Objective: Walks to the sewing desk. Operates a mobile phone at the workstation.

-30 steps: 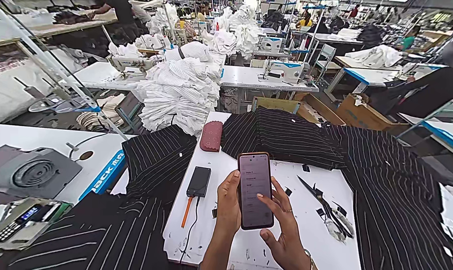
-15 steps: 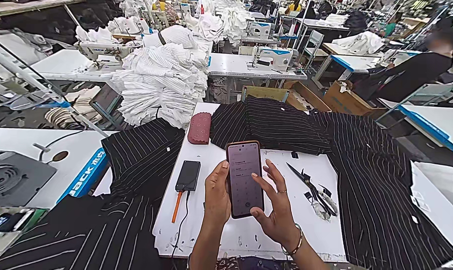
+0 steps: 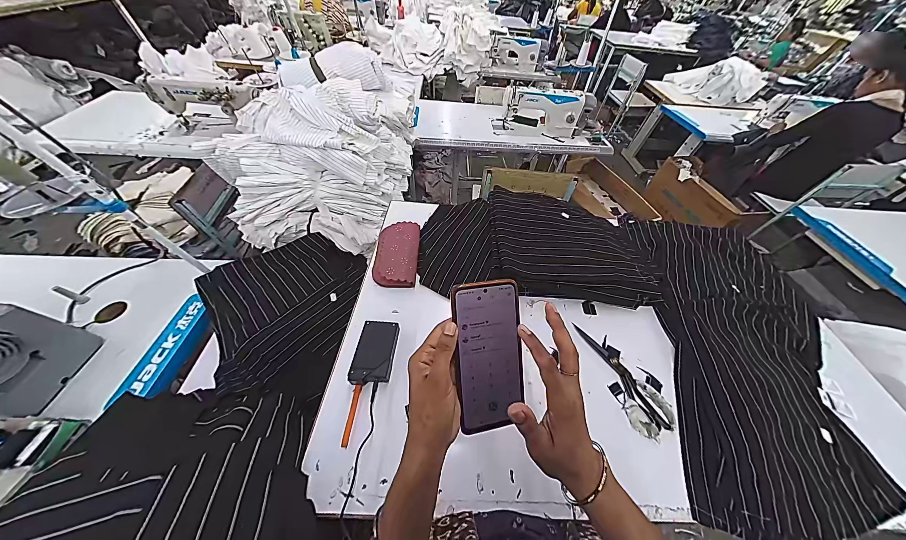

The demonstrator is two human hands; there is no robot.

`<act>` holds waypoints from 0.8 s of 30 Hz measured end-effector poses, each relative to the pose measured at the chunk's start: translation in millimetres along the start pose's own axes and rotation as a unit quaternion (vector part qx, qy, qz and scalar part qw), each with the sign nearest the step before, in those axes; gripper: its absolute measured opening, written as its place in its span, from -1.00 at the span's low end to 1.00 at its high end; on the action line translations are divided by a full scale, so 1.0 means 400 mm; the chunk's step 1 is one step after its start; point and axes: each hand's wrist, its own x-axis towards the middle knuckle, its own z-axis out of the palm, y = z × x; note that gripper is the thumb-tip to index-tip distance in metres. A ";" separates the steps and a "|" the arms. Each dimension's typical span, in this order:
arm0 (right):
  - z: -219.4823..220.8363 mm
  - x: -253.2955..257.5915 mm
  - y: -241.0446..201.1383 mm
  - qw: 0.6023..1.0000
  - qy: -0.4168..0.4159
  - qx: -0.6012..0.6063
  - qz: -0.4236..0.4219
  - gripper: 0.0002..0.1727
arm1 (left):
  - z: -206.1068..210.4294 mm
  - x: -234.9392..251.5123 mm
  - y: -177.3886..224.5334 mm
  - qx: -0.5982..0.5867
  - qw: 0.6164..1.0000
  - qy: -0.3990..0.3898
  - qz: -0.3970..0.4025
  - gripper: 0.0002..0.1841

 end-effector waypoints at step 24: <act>0.055 -0.185 -0.001 0.994 -0.026 0.081 0.076 -0.26 | 0.009 0.033 -0.029 -0.025 0.998 0.038 -0.044 -0.62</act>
